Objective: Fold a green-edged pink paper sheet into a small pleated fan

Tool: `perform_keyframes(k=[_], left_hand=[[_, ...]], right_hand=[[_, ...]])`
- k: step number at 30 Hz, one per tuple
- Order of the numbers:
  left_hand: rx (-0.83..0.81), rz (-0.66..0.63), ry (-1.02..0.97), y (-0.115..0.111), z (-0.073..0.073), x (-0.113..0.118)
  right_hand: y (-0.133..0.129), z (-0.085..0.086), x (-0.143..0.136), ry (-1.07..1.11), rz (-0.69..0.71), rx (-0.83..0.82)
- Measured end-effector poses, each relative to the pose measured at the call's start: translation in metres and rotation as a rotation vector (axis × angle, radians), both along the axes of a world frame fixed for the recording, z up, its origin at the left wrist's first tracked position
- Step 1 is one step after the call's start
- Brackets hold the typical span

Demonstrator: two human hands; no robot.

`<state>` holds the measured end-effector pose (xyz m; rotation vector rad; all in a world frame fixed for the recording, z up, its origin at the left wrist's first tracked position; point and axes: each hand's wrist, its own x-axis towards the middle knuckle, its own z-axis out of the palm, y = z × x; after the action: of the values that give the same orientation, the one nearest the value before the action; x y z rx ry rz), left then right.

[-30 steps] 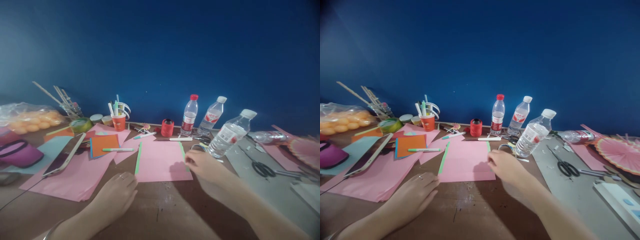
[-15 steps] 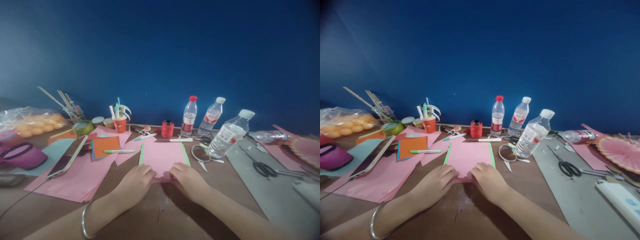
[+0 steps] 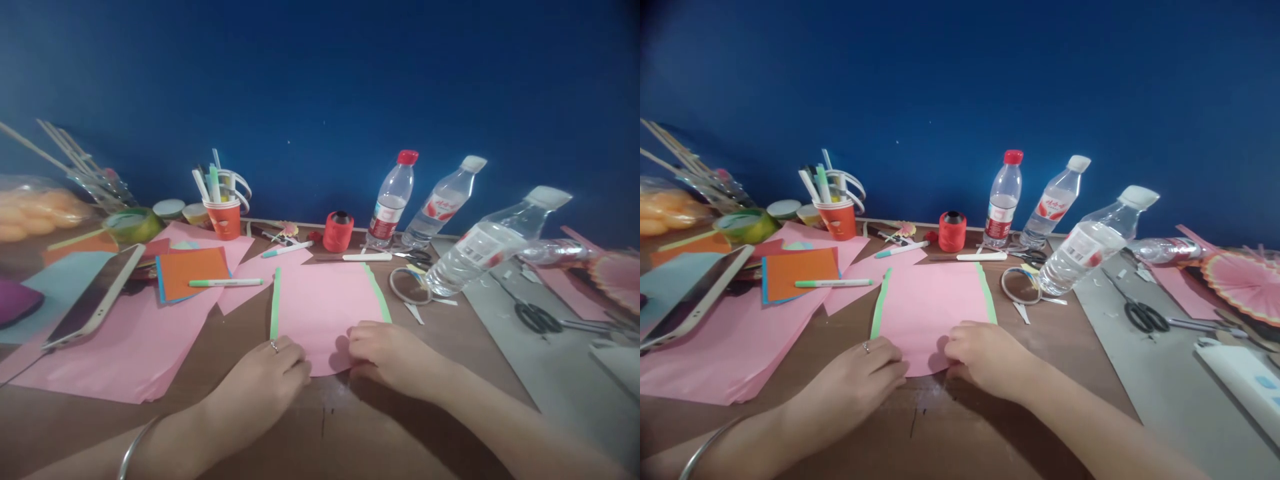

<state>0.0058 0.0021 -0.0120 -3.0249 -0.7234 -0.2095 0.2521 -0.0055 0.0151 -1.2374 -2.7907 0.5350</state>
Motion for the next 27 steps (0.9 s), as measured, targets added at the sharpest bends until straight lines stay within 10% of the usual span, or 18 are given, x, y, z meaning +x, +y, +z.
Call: perform_keyframes(k=[9,19,27], left_hand=[[-0.104,-0.027,-0.007,0.011,0.002,0.000],[-0.237,0.136,-0.019,0.011,0.023,-0.020],[-0.186,0.012,-0.081,0.022,0.018,-0.039]], right_hand=[[-0.007,0.000,-0.011,0.008,-0.168,-0.045],[-0.006,-0.009,-0.032,0.058,-0.104,0.003],[0.000,0.005,-0.055,-0.033,-0.054,-0.017]])
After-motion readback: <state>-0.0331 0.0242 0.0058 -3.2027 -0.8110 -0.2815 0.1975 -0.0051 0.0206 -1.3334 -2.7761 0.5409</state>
